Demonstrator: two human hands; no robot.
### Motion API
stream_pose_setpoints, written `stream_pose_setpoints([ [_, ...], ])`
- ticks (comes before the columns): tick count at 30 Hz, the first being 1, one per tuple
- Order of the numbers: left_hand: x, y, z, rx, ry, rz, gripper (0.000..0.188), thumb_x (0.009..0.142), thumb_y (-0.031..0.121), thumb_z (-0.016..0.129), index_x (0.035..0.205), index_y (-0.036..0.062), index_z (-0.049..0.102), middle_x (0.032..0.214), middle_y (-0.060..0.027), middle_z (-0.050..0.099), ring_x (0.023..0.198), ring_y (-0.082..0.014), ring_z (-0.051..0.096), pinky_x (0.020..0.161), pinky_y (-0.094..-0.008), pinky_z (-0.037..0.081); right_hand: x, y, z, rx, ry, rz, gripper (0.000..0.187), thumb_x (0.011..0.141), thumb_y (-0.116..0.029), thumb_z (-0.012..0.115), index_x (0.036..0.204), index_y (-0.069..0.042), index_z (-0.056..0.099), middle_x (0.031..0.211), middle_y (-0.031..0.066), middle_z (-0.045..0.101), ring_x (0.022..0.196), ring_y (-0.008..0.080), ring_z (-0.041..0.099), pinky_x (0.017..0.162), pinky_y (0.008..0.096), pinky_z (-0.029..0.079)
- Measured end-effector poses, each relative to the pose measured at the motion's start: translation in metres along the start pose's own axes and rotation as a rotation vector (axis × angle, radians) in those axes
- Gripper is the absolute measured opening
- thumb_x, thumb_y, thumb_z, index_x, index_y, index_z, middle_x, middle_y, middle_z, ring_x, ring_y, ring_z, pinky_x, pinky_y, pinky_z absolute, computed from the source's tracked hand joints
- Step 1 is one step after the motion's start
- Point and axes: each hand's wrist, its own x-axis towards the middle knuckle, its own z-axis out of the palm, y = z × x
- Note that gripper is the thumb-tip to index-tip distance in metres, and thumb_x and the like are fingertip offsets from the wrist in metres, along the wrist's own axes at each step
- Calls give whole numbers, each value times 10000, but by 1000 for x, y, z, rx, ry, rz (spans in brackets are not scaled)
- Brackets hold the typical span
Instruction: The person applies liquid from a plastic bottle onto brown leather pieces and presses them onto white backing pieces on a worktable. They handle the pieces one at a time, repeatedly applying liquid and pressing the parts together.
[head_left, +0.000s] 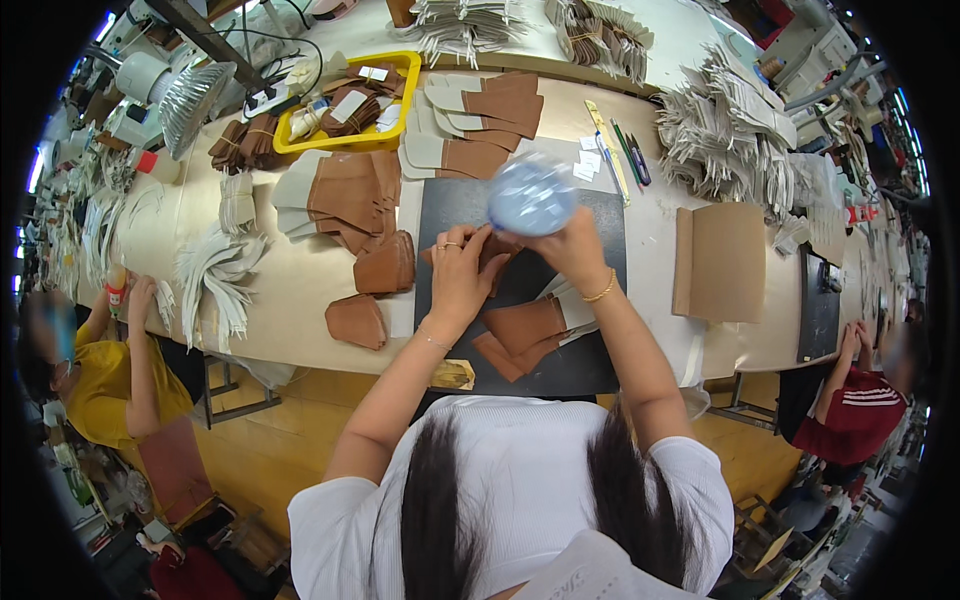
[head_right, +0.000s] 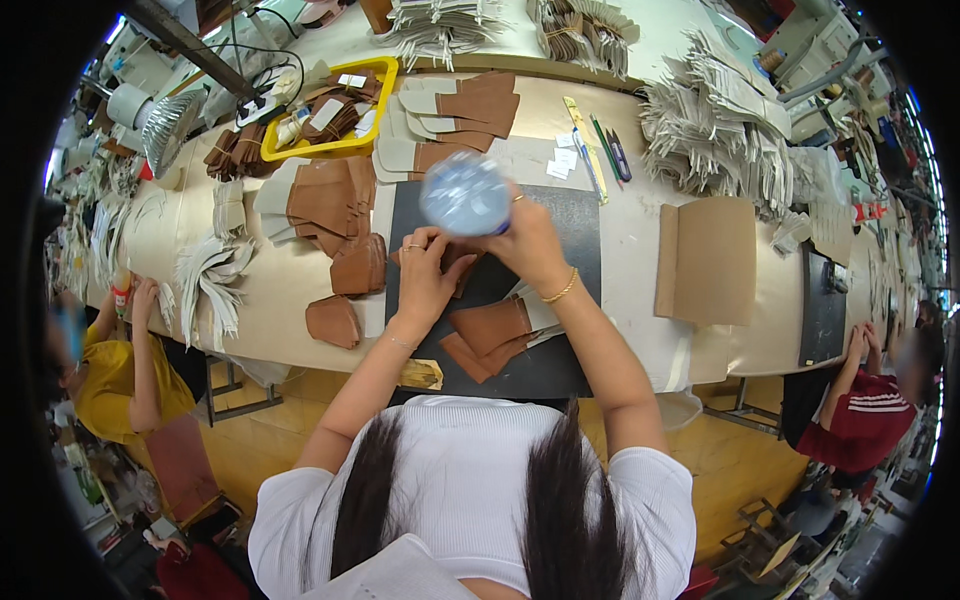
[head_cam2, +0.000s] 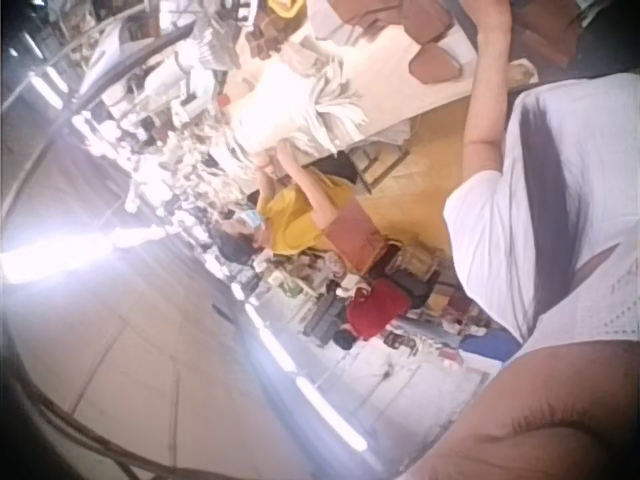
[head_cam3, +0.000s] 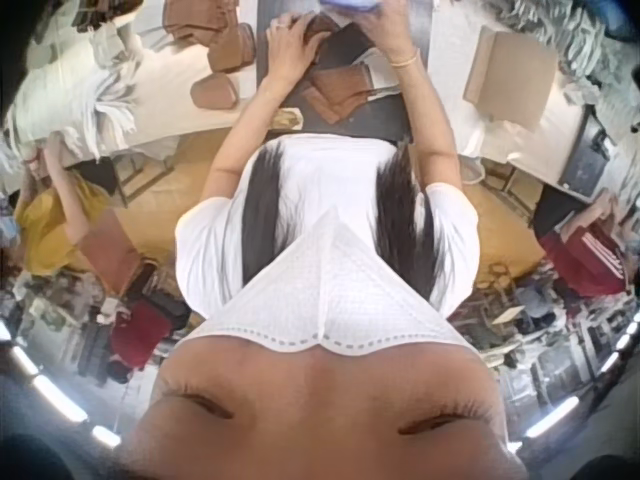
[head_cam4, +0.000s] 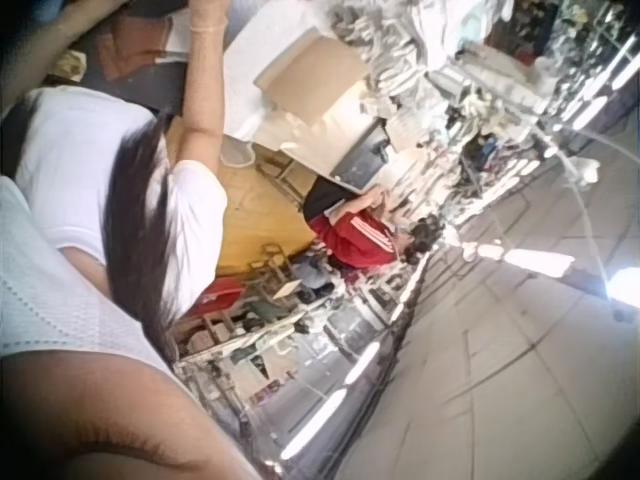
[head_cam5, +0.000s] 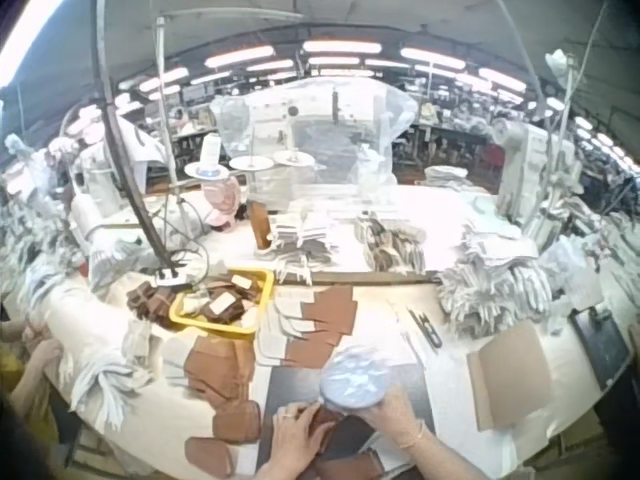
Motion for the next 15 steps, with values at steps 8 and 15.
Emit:
stream_pose_setpoints([
  [8, -1, 1, -1, 0, 35, 12, 431, 763, 224, 763, 1128, 23, 653, 1032, -108, 552, 975, -291, 493, 873, -378, 405, 25, 36, -24, -26, 166, 123, 463, 709, -293, 839, 1017, -1, 656, 857, 156, 705, 776, 281, 688, 672, 358, 526],
  [15, 0, -1, 1, 4, 6, 2, 420, 767, 230, 756, 1131, 44, 659, 1032, -94, 561, 978, -286, 498, 872, -378, 391, 19, 7, 11, -13, -10, 38, 557, 691, -366, 840, 1081, -23, 637, 852, 144, 698, 779, 278, 690, 694, 368, 524],
])
